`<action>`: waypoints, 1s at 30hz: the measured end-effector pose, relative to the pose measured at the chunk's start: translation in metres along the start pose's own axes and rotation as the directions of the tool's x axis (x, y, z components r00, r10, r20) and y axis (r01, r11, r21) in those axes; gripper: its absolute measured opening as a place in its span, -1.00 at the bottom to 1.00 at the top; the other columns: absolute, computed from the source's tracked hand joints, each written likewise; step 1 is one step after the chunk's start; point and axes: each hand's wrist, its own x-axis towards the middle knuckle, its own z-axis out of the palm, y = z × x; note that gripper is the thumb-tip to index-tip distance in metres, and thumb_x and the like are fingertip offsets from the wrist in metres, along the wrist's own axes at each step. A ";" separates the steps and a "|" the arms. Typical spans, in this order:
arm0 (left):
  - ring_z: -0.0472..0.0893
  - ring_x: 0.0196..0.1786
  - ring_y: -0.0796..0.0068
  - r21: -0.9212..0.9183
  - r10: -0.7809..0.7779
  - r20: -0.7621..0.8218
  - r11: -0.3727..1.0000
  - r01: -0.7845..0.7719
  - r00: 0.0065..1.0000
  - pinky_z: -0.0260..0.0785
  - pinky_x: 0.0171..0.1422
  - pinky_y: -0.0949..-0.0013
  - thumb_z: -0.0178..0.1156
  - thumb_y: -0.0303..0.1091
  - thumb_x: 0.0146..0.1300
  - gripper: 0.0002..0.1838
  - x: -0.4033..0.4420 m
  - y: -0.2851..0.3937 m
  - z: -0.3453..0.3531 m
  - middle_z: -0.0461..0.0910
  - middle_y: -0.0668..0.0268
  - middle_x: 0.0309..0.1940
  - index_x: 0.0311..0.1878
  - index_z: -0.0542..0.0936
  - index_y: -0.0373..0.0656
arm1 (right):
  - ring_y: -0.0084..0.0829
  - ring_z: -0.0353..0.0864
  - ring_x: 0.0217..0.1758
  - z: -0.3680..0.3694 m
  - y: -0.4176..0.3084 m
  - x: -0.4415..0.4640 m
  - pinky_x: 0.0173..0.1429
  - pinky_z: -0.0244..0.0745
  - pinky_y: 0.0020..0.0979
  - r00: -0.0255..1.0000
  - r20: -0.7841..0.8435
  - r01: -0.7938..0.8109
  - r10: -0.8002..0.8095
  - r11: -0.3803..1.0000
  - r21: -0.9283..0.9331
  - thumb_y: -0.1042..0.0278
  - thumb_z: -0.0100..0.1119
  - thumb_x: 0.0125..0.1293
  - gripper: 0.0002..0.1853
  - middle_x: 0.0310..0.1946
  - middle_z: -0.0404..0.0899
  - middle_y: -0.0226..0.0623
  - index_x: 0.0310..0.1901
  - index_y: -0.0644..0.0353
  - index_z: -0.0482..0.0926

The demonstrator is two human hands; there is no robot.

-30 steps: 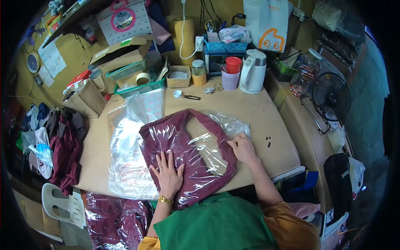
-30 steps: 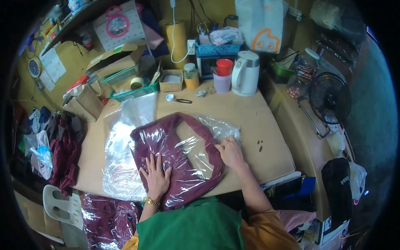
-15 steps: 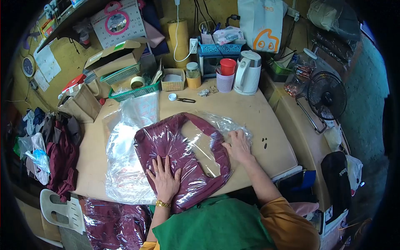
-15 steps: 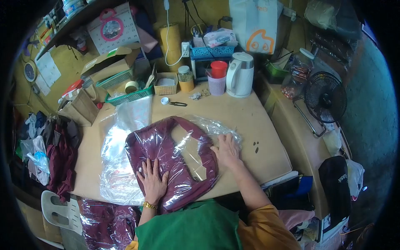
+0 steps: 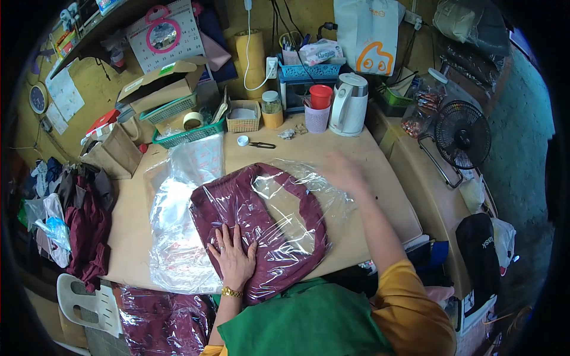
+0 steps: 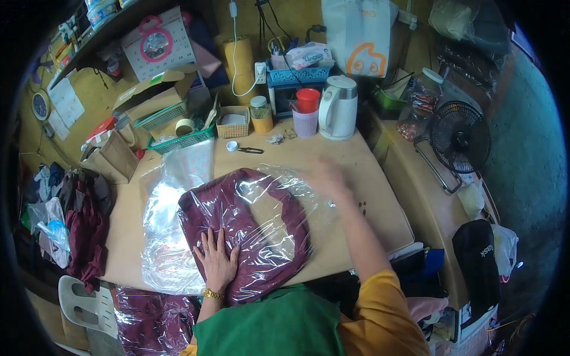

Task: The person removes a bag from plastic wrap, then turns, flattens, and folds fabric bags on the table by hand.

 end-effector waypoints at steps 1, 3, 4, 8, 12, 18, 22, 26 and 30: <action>-0.01 0.63 -0.06 0.006 -0.002 -0.002 1.000 0.002 1.000 -0.38 0.60 -0.37 0.02 0.22 0.40 -0.22 0.000 0.000 0.000 0.13 -0.01 0.56 0.52 0.29 -0.08 | -0.16 0.70 -0.04 0.032 0.004 0.007 0.02 0.58 -0.25 0.955 0.075 0.278 -0.288 0.952 0.125 0.23 0.38 0.25 -0.63 -0.14 0.69 -0.08 0.00 0.27 0.58; -0.01 0.63 -0.05 -0.001 -0.009 -0.003 1.000 0.009 1.000 -0.39 0.60 -0.36 0.03 0.22 0.39 -0.22 -0.001 0.000 0.001 0.13 -0.01 0.55 0.52 0.28 -0.07 | -0.23 0.70 -0.05 0.076 0.025 0.028 -0.01 0.57 -0.28 0.819 0.109 0.522 -0.563 0.810 0.267 0.21 0.36 0.28 -0.62 -0.13 0.69 -0.14 0.02 0.25 0.58; -0.01 0.63 -0.05 -0.006 -0.009 -0.004 1.000 0.009 1.000 -0.39 0.60 -0.36 0.03 0.22 0.39 -0.22 0.000 0.000 0.000 0.14 -0.01 0.55 0.52 0.28 -0.07 | -0.32 0.67 -0.19 0.081 0.042 0.046 -0.07 0.56 -0.34 0.874 0.337 0.130 -0.349 0.838 0.530 0.14 0.36 0.27 -0.58 -0.21 0.67 -0.22 0.05 0.22 0.55; 0.00 0.63 -0.06 -0.003 -0.004 -0.010 1.000 0.004 1.000 -0.40 0.61 -0.33 0.05 0.20 0.39 -0.23 0.000 0.001 -0.002 0.15 -0.02 0.54 0.52 0.28 -0.06 | -0.53 0.58 -0.33 0.028 0.074 0.086 -0.15 0.52 -0.45 0.884 0.289 -0.435 0.366 0.422 0.795 0.18 0.37 0.25 -0.57 -0.32 0.60 -0.44 0.09 0.15 0.52; 0.00 0.63 -0.06 0.019 -0.007 -0.003 1.000 0.007 1.000 -0.39 0.62 -0.32 0.05 0.19 0.39 -0.23 0.002 0.001 -0.001 0.15 -0.02 0.54 0.52 0.28 -0.07 | -0.58 0.50 -0.42 0.036 0.065 0.059 -0.28 0.46 -0.46 0.918 0.392 -0.303 0.064 0.752 0.585 0.32 0.32 0.28 -0.74 -0.37 0.57 -0.47 -0.06 0.18 0.55; 0.02 0.62 -0.06 -0.014 0.004 -0.019 1.000 -0.005 1.000 -0.38 0.61 -0.33 0.05 0.20 0.38 -0.24 0.001 0.002 -0.003 0.14 -0.02 0.55 0.50 0.32 -0.09 | -0.60 0.46 -0.47 0.025 0.108 0.075 -0.35 0.42 -0.46 0.917 0.132 -0.292 0.375 0.410 0.864 0.19 0.28 0.37 -0.78 -0.42 0.54 -0.46 -0.14 0.15 0.56; 0.02 0.63 -0.05 0.003 0.006 -0.032 1.000 -0.006 0.999 -0.37 0.61 -0.34 0.06 0.21 0.38 -0.23 0.001 0.001 0.001 0.15 -0.03 0.54 0.50 0.32 -0.10 | -0.59 0.50 -0.42 -0.024 0.120 0.028 -0.34 0.45 -0.43 0.784 0.362 -0.613 0.505 0.533 0.583 0.17 0.22 0.41 -0.78 -0.40 0.56 -0.44 -0.12 0.13 0.56; 0.01 0.63 -0.07 -0.008 -0.022 -0.002 1.000 0.022 1.000 -0.37 0.61 -0.35 0.07 0.18 0.38 -0.22 0.002 0.002 0.003 0.13 -0.03 0.55 0.52 0.28 -0.09 | -0.53 0.60 -0.21 0.025 0.053 -0.053 -0.16 0.56 -0.35 0.784 0.606 -0.611 0.136 0.341 0.715 0.18 0.16 0.43 -0.60 -0.14 0.62 -0.36 0.16 0.25 0.53; 0.01 0.62 -0.12 -0.376 0.022 -0.040 0.926 -0.036 0.999 -0.27 0.63 -0.22 0.15 0.00 0.41 -0.27 0.009 0.006 -0.006 0.08 -0.06 0.56 0.52 0.23 -0.15 | -0.46 0.63 0.02 0.001 0.065 0.011 0.09 0.57 -0.27 0.907 0.371 -0.378 0.197 -0.006 0.926 0.23 0.06 0.50 -0.61 0.08 0.62 -0.28 0.22 0.28 0.49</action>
